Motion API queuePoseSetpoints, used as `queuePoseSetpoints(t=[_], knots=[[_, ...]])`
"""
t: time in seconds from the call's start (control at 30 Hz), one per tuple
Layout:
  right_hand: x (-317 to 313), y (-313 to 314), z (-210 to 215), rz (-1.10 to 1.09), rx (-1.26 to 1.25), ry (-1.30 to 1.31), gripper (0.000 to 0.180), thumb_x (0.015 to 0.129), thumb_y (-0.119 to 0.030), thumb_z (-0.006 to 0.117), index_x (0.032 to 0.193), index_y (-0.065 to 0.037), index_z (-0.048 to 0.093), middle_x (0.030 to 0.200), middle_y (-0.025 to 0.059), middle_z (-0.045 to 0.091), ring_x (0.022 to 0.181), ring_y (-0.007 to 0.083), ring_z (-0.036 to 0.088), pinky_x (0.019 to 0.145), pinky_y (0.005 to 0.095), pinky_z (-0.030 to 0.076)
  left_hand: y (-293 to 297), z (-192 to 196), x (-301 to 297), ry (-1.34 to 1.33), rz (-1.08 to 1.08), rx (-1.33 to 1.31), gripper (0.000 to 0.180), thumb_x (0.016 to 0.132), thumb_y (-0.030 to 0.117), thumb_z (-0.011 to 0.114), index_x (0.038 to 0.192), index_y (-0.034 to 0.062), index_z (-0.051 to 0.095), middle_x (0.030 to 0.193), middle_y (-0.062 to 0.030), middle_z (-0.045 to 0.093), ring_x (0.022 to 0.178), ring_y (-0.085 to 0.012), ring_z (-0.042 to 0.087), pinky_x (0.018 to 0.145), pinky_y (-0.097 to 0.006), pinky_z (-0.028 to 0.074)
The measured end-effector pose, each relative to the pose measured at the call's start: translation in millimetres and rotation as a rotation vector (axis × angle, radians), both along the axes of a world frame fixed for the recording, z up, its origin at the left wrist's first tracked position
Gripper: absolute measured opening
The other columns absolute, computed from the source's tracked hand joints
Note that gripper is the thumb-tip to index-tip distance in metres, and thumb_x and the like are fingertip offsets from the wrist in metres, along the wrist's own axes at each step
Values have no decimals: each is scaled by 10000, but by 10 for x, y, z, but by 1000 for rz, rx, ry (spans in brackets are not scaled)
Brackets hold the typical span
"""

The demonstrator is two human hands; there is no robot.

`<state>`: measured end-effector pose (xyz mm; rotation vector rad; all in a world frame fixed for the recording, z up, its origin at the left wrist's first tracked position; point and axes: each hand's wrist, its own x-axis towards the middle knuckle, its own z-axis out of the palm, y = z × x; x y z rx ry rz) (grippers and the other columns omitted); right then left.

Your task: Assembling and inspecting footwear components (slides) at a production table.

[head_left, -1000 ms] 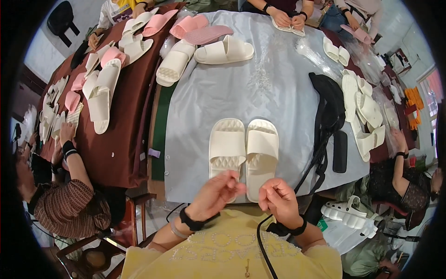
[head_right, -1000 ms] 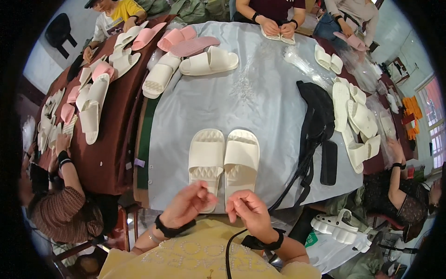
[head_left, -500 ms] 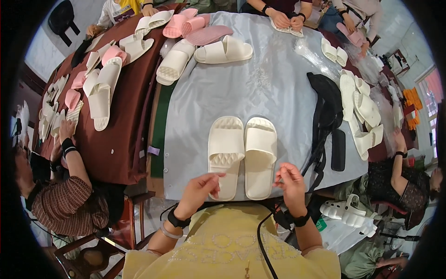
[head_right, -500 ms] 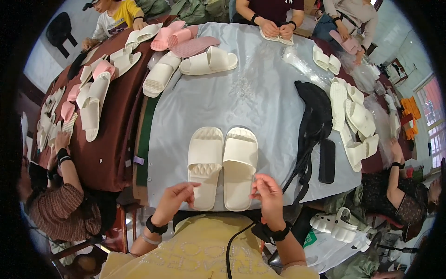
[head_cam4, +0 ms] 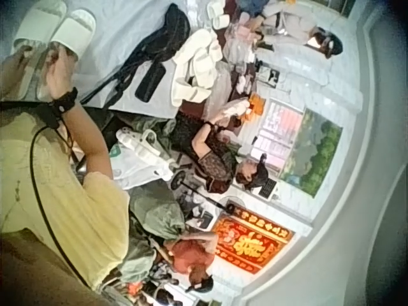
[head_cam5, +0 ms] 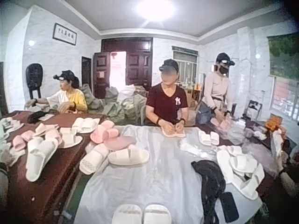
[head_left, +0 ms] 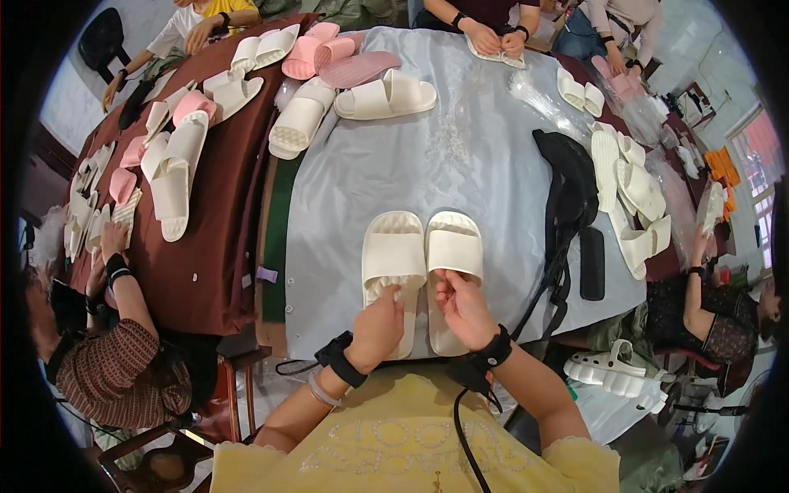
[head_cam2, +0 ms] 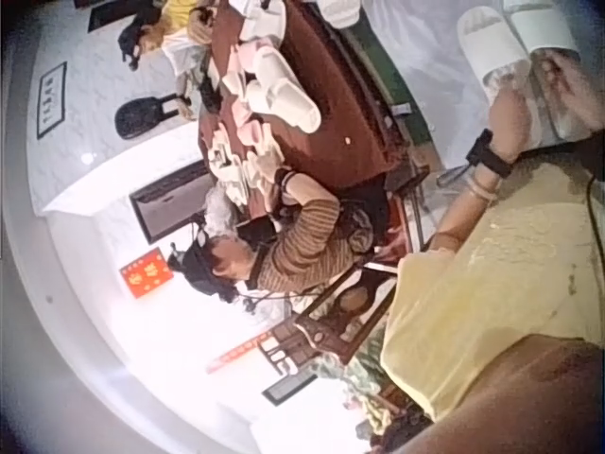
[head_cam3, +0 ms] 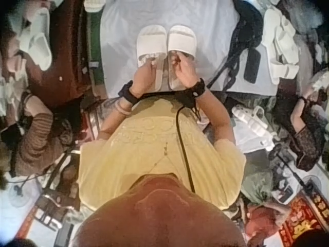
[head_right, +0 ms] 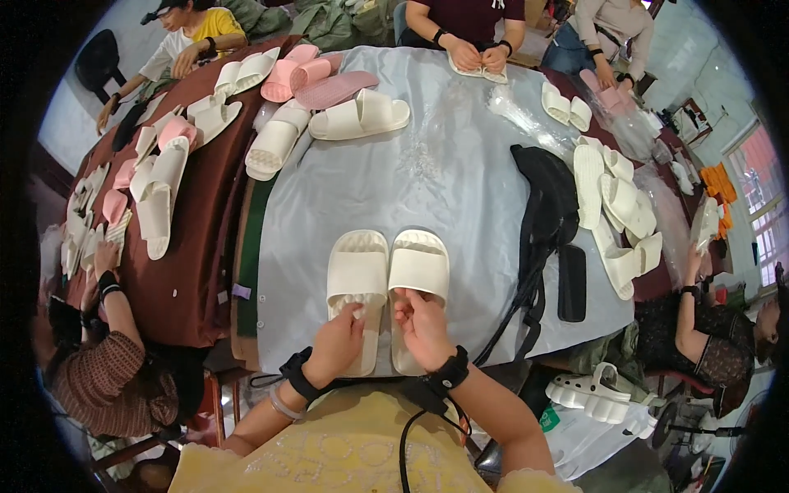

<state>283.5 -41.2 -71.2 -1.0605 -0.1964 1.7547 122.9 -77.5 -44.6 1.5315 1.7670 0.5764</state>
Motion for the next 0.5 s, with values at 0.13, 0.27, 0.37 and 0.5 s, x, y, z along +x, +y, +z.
queuePoseSetpoints(t=[0.13, 0.27, 0.37, 0.5], knots=[[-5, 115, 1, 59, 13, -372, 87, 871, -95, 510, 876, -22, 556, 703, 18, 555, 527, 84, 498, 463, 210, 417, 35, 340, -110, 28, -150, 175, 150, 877, 127, 463, 980, 34, 521, 771, -188, 592, 710, -362, 578, 608, -400, 450], [-119, 91, 35, -35, 18, -425, 80, 858, -58, 494, 861, -1, 549, 669, 30, 541, 485, 93, 478, 418, 220, 385, 510, 251, -303, -402, 194, 363, 155, 928, 159, 418, 941, 42, 520, 649, -15, 477, 556, -89, 448, 531, -237, 409], [-82, 163, -87, -37, 123, -515, 73, 842, -27, 477, 849, 8, 540, 663, 43, 530, 491, 98, 476, 409, 220, 361, 975, 304, -154, -574, 238, 304, 149, 916, 162, 433, 933, 55, 534, 639, 3, 443, 551, -76, 435, 541, -213, 405], [-144, 211, -13, 3, 112, -609, 75, 831, -13, 463, 846, 16, 531, 658, 54, 526, 478, 107, 469, 406, 226, 351, 1510, -57, 225, -233, -109, 693, 115, 784, 108, 560, 851, 24, 604, 794, -109, 613, 692, -244, 587, 646, -325, 466]])
